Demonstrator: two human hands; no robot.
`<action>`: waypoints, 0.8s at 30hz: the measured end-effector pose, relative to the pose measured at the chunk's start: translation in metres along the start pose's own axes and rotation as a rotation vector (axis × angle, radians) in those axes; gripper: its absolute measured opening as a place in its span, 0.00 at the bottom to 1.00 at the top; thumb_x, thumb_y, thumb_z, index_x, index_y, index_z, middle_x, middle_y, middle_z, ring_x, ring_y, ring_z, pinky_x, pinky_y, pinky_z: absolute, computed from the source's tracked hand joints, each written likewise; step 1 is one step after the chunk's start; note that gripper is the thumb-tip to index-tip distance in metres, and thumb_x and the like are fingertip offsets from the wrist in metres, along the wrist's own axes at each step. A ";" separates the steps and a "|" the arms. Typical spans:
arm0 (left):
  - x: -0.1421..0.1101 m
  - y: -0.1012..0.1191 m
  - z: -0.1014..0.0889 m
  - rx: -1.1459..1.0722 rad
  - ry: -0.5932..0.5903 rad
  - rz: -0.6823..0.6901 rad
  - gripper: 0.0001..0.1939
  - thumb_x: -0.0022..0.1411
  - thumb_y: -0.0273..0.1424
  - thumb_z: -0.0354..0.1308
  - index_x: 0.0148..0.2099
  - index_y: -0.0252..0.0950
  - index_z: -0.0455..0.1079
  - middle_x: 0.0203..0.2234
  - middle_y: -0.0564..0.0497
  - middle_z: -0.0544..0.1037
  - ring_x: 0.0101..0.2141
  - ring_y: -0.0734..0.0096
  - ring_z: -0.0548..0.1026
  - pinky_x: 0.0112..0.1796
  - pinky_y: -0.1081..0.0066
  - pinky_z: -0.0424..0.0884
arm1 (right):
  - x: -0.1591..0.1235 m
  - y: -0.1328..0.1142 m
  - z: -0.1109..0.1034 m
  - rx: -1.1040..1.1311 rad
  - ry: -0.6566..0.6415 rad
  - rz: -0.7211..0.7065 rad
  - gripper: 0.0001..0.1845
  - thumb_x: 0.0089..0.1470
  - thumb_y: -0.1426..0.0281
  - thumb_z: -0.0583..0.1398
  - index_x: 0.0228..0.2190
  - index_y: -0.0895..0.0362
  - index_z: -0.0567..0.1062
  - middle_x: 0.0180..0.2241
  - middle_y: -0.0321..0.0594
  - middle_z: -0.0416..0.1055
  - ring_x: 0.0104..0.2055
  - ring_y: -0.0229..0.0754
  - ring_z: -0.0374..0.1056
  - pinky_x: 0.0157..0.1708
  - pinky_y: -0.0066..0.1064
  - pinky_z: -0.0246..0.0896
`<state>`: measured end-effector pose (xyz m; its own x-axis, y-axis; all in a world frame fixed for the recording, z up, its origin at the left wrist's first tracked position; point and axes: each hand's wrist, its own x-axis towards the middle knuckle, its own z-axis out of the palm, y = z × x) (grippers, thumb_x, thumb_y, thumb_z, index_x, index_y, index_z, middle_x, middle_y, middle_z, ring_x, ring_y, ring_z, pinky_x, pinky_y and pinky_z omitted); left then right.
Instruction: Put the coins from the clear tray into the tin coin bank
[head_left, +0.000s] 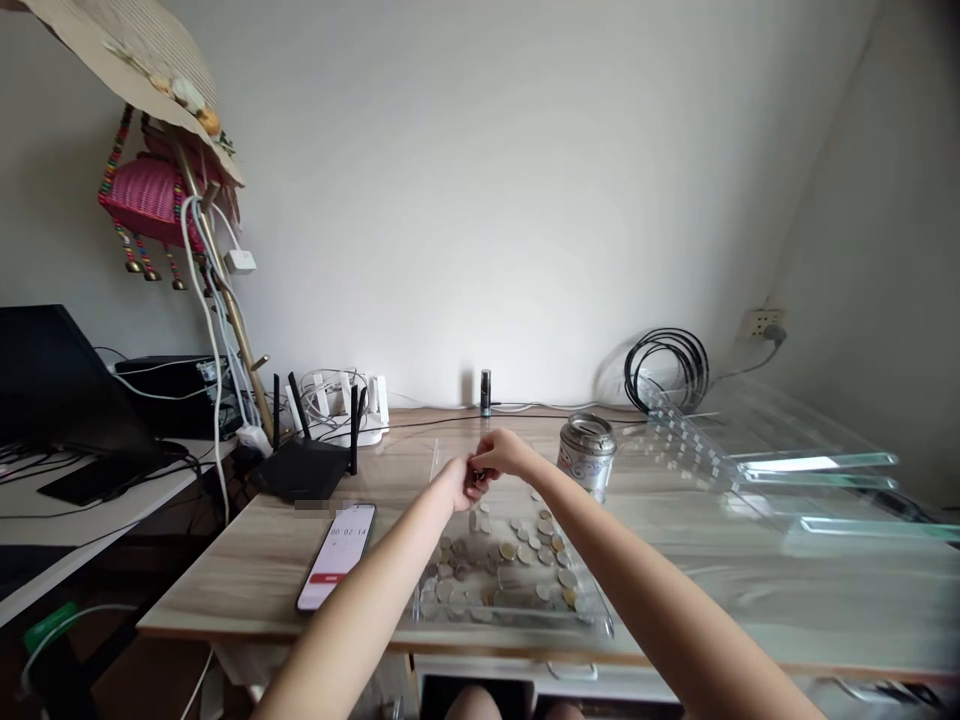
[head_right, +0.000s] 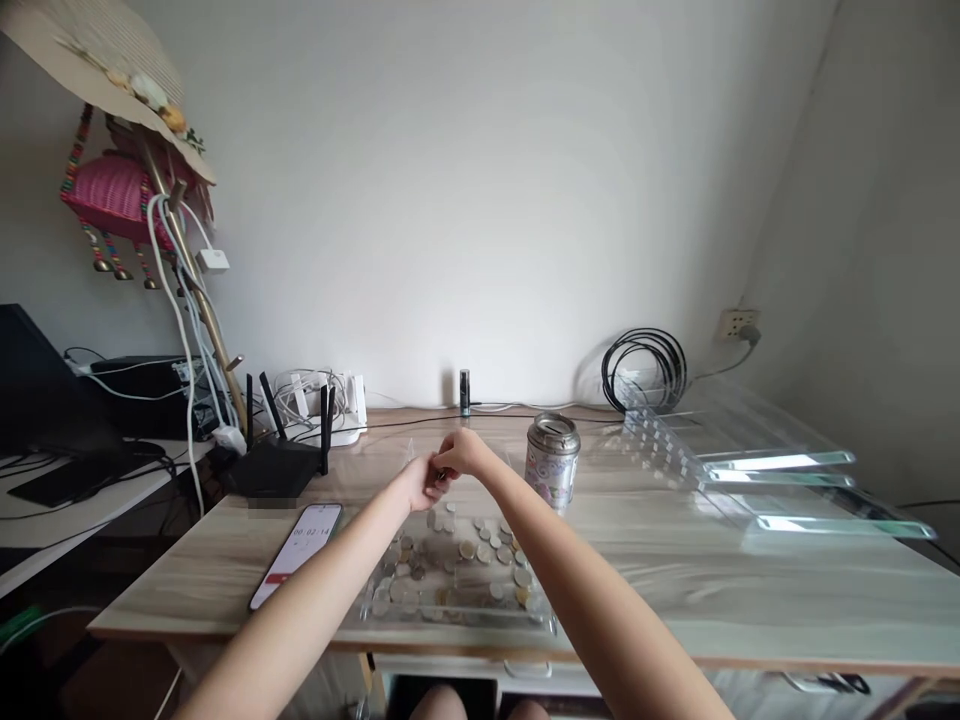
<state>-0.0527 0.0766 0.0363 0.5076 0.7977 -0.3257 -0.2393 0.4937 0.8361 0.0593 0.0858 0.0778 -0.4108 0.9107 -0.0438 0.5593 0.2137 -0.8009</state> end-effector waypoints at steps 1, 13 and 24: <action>0.004 0.004 -0.003 -0.059 -0.022 -0.015 0.05 0.48 0.29 0.44 0.23 0.33 0.55 0.15 0.55 0.60 0.10 0.87 0.51 0.09 0.84 0.37 | 0.005 -0.002 -0.001 -0.016 0.017 -0.026 0.06 0.33 0.71 0.59 0.18 0.61 0.69 0.15 0.37 0.67 0.18 0.34 0.63 0.17 0.22 0.58; 0.027 -0.010 -0.022 -0.326 0.007 -0.106 0.04 0.43 0.27 0.48 0.22 0.32 0.56 0.15 0.54 0.62 0.10 0.88 0.54 0.09 0.86 0.38 | 0.014 0.042 0.012 0.184 0.038 -0.282 0.14 0.41 0.62 0.55 0.26 0.62 0.68 0.20 0.37 0.67 0.20 0.32 0.62 0.19 0.24 0.58; 0.025 -0.014 -0.023 -0.210 0.121 -0.073 0.14 0.52 0.36 0.43 0.25 0.31 0.61 0.14 0.52 0.64 0.12 0.84 0.59 0.10 0.85 0.45 | -0.042 0.045 -0.084 -0.548 1.106 -0.097 0.15 0.45 0.61 0.50 0.30 0.54 0.72 0.30 0.42 0.69 0.36 0.43 0.61 0.32 0.31 0.53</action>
<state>-0.0559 0.0981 0.0057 0.4302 0.7868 -0.4425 -0.3785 0.6023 0.7028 0.1621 0.0865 0.0932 0.2120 0.6351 0.7428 0.8973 0.1746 -0.4053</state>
